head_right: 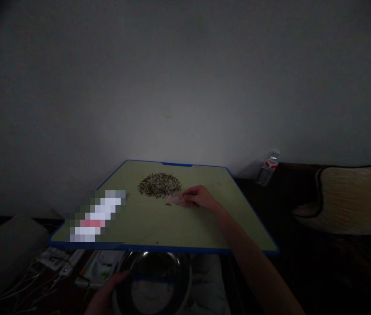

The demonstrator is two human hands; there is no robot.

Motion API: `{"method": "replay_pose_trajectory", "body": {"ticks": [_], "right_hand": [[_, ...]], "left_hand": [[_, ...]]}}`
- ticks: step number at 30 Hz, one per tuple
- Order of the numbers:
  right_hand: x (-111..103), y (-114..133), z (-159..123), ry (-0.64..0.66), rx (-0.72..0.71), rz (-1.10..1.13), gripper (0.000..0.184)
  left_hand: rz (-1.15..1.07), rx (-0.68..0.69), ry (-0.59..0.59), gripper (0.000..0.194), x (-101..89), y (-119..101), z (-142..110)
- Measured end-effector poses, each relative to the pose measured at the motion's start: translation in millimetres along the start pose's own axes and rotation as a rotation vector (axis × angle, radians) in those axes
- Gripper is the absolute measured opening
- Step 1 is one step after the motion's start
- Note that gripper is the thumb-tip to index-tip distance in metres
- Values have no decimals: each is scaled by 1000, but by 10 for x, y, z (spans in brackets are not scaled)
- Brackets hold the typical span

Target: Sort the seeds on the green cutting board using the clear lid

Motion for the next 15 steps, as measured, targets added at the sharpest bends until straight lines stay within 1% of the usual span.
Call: {"method": "replay_pose_trajectory", "body": {"ticks": [3,6,12,15], "right_hand": [[2,-7,0,-3,7,-10,35],[0,-16,7,2,-5,-21,35],[-2,-18,19,3,13,-44,34],[10,-5,6,15,15,-40,34]], "left_hand": [[18,32,-14,34,1,-13,-5],[24,17,-7,31,13,-6,-16],[-15,-28,8,38,38,11,-31],[-30,-41,15,38,53,10,-46]]}}
Point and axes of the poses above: each hand's wrist, its own z-axis towards the middle knuckle, its own x-axis out of the palm, y = z × x, the point moved 2 cm from there along z, towards the middle knuckle, and after that the axes turned 10 degrees about x, right-handed, at the moved point
